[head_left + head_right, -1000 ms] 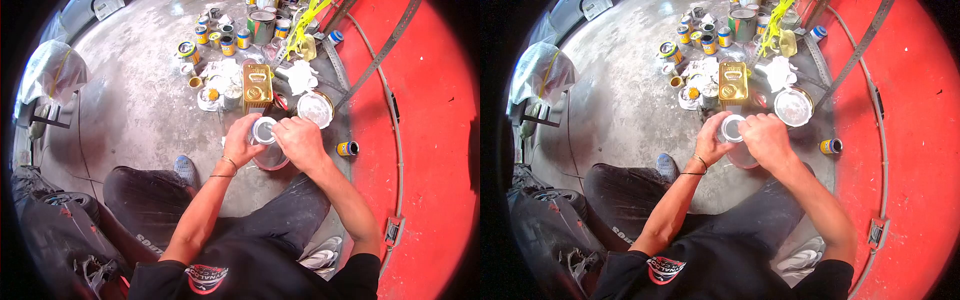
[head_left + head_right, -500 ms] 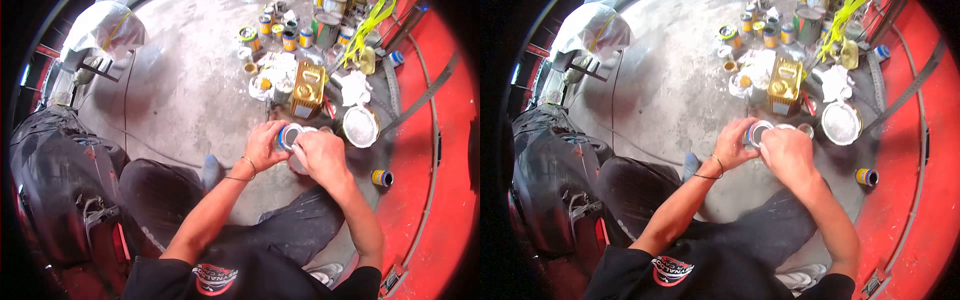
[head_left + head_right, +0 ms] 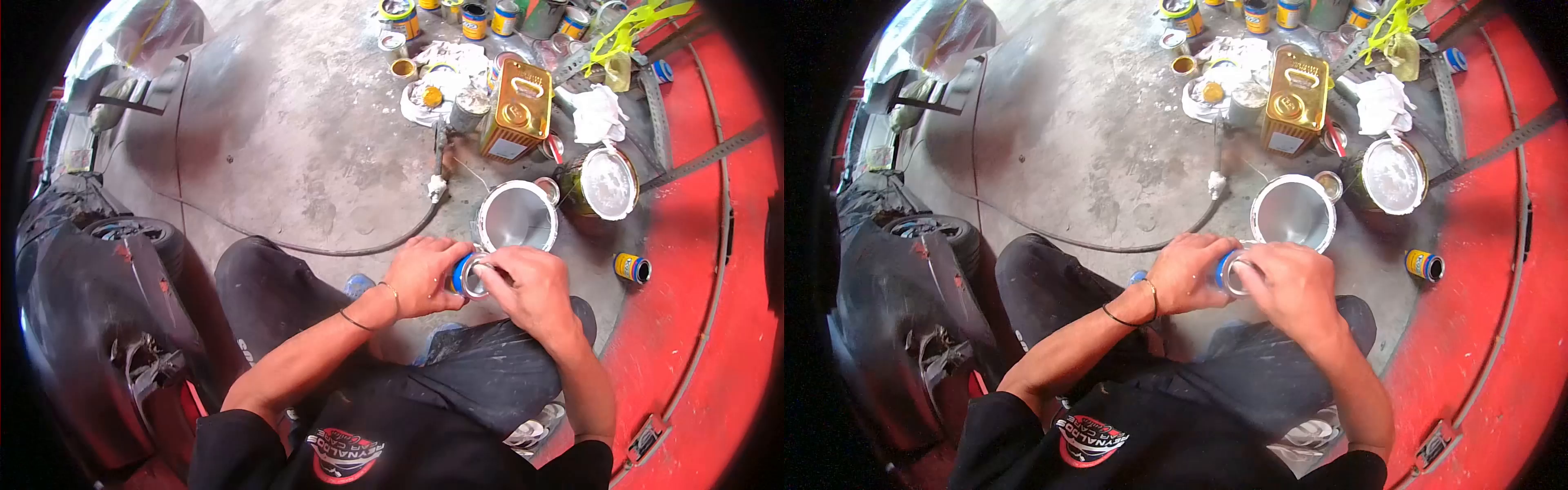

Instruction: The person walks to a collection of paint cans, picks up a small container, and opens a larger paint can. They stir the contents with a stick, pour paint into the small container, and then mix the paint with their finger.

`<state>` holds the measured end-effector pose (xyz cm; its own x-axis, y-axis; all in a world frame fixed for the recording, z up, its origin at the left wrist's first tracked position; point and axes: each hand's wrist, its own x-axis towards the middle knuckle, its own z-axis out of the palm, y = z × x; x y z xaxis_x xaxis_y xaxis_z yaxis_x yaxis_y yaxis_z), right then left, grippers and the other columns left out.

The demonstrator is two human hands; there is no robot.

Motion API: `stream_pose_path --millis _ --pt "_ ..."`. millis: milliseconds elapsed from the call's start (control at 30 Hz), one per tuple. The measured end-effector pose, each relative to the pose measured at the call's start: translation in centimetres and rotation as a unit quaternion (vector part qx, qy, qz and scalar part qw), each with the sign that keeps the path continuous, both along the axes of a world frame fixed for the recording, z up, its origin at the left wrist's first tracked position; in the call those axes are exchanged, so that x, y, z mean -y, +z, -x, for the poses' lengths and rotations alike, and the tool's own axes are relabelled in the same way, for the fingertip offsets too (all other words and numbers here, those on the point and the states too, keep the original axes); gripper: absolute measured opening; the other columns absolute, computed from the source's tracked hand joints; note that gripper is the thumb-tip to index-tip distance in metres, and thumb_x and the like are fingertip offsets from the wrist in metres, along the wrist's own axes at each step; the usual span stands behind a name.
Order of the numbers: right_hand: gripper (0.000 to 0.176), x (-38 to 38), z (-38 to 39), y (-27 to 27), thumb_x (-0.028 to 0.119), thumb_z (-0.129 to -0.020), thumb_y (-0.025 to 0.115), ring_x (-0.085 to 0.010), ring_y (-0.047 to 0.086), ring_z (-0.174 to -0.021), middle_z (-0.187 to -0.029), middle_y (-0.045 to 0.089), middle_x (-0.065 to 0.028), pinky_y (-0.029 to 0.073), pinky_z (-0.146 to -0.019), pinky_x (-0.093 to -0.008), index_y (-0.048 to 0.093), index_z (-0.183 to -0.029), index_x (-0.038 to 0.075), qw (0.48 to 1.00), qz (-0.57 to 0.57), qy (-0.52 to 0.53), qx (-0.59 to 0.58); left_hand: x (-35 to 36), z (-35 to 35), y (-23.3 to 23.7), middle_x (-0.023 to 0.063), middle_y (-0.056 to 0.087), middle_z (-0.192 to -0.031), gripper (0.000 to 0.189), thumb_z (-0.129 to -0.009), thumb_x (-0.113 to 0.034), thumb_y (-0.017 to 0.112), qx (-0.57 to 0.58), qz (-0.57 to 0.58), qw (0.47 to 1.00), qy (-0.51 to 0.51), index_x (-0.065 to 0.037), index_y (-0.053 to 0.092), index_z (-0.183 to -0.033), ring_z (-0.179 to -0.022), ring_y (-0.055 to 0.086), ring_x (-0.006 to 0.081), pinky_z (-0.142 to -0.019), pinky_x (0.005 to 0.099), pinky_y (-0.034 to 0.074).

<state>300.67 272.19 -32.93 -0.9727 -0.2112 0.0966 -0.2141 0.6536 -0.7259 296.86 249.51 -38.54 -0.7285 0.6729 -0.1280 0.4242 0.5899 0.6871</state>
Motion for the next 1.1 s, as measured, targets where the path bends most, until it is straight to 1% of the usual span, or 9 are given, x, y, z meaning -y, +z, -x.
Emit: stream_pose_path --millis 133,233,333,433,633,767,967,1067,1100 --pt "0.017 -1.1 -1.9 1.9 0.021 -0.089 0.084 -0.0328 0.071 -0.078 -0.083 0.073 -0.0117 0.052 -0.069 -0.0481 0.071 -0.09 0.009 0.983 -0.162 -0.041 -0.076 -1.1 0.9 -0.1 0.0145 0.075 -0.118 0.071 -0.073 -0.037 0.09 0.001 -0.057 0.996 -0.065 -0.014 0.066 -0.136 -0.111 0.071 0.0384 -0.099 0.0513 0.053" --pt "0.016 -1.1 -4.4 3.4 0.02 -0.09 0.084 -0.0319 0.073 -0.08 -0.085 0.075 -0.0118 0.054 -0.07 -0.047 0.074 -0.093 0.008 0.977 -0.191 -0.098 0.021 -2.9 1.2 -0.1 0.0156 0.074 -0.117 0.074 -0.072 -0.037 0.09 0.007 -0.093 0.989 -0.114 -0.014 0.066 -0.138 -0.11 0.071 0.0399 -0.099 0.0517 0.053" --pt "0.016 0.3 -6.4 6.2 0.019 -0.091 0.084 -0.0324 0.075 -0.083 -0.089 0.077 -0.0132 0.056 -0.072 -0.0464 0.077 -0.097 0.005 0.965 -0.085 -0.202 0.144 -4.4 1.7 -0.1 0.0152 0.074 -0.115 0.073 -0.073 -0.036 0.089 0.008 -0.132 0.979 -0.158 -0.014 0.066 -0.138 -0.109 0.071 0.0405 -0.097 0.0521 0.055" --pt "0.017 0.8 -8.2 7.4 0.018 -0.092 0.083 -0.0342 0.076 -0.085 -0.093 0.078 -0.0154 0.057 -0.074 -0.046 0.078 -0.1 0.004 0.943 -0.095 -0.27 0.17 -6.2 2.1 -0.3 0.0146 0.074 -0.116 0.073 -0.073 -0.037 0.089 0.016 -0.177 0.959 -0.219 -0.013 0.065 -0.138 -0.109 0.071 0.0405 -0.094 0.0524 0.056" --pt "0.014 0.1 -9.9 10.5 0.017 -0.093 0.08 -0.0397 0.071 -0.086 -0.09 0.073 -0.018 0.055 -0.077 -0.0507 0.076 -0.098 0.004 0.902 -0.323 -0.268 0.099 -9.9 1.8 -0.9 0.0149 0.073 -0.111 0.068 -0.072 -0.035 0.089 0.055 -0.229 0.929 -0.286 -0.012 0.066 -0.131 -0.106 0.07 0.0408 -0.089 0.0524 0.057" --pt "0.014 -0.6 -10.4 10.5 0.015 -0.091 0.079 -0.0411 0.07 -0.087 -0.088 0.07 -0.018 0.054 -0.077 -0.0524 0.073 -0.095 0.004 0.899 -0.356 -0.246 0.071 -11.1 0.1 -1.2 0.0155 0.071 -0.109 0.069 -0.071 -0.034 0.09 0.062 -0.236 0.918 -0.313 -0.014 0.066 -0.132 -0.103 0.069 0.0414 -0.089 0.0521 0.056" --pt "0.009 -0.8 -10.9 10.4 0.01 -0.092 0.078 -0.0403 0.071 -0.085 -0.089 0.072 -0.0174 0.055 -0.076 -0.0508 0.074 -0.097 0.003 0.895 -0.252 -0.282 0.237 -11.3 -1.2 -1.7 0.0146 0.071 -0.112 0.07 -0.071 -0.034 0.091 0.123 -0.233 0.925 -0.275 -0.015 0.065 -0.134 -0.108 0.067 0.0409 -0.093 0.0529 0.055" --pt "0.011 -0.9 -11.0 8.7 0.009 -0.091 0.08 -0.0384 0.072 -0.081 -0.089 0.073 -0.0165 0.055 -0.073 -0.0477 0.074 -0.098 0.003 0.899 -0.103 -0.361 0.226 -11.2 -1.5 -2.6 0.0155 0.07 -0.113 0.071 -0.071 -0.032 0.09 0.137 -0.233 0.926 -0.262 -0.016 0.065 -0.135 -0.109 0.066 0.0415 -0.095 0.052 0.054" --pt "0.012 -1.2 -10.9 8.1 0.009 -0.09 0.081 -0.0371 0.072 -0.08 -0.088 0.073 -0.0162 0.056 -0.073 -0.0463 0.074 -0.098 0.003 0.906 -0.128 -0.351 0.198 -11.1 -1.7 -2.9 0.0157 0.07 -0.113 0.071 -0.071 -0.032 0.09 0.136 -0.243 0.925 -0.257 -0.016 0.065 -0.135 -0.109 0.066 0.0417 -0.095 0.0517 0.053"
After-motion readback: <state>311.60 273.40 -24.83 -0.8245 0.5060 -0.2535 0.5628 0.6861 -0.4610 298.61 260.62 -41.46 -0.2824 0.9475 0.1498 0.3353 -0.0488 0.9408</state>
